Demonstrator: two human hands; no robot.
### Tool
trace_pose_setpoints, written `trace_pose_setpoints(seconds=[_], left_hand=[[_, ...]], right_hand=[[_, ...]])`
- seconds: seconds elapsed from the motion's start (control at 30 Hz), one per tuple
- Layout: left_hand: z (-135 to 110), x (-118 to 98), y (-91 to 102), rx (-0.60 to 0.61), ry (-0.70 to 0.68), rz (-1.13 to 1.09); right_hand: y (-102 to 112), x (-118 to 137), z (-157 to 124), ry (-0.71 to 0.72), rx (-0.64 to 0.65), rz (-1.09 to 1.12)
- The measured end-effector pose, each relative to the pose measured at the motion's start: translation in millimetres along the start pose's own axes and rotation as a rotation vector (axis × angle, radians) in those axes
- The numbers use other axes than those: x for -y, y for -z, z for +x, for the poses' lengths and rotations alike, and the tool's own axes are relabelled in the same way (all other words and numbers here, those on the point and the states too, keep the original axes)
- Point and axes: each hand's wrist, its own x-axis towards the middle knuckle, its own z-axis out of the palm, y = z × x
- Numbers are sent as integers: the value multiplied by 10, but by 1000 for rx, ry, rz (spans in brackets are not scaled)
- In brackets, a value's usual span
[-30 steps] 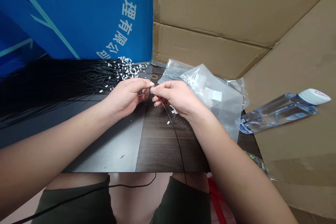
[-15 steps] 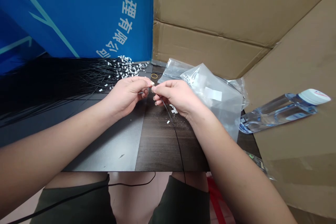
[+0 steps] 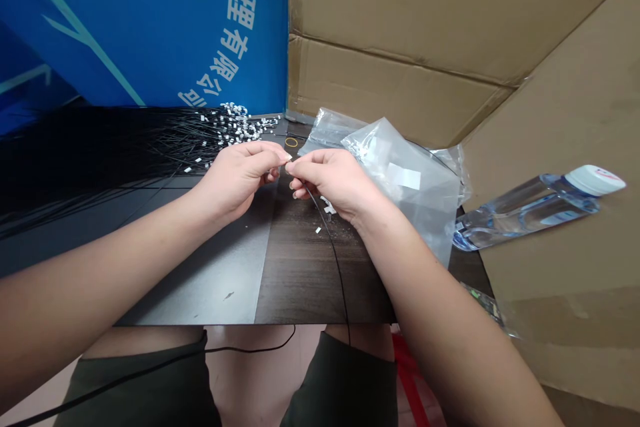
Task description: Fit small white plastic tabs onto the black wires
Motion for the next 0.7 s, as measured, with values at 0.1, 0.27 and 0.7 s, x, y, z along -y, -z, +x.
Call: trace_pose_setpoints(seconds=[0.1,0.27,0.7], left_hand=[[3,16,4,5,-9,11],[9,37,8,-9,-25,27],[76,-12,84,25,53,-22]], right_hand=[[3,-7,3,12,-12,-14],[-3,8,-6,20,-34,-32],[41,8,15,250,-117,-283]])
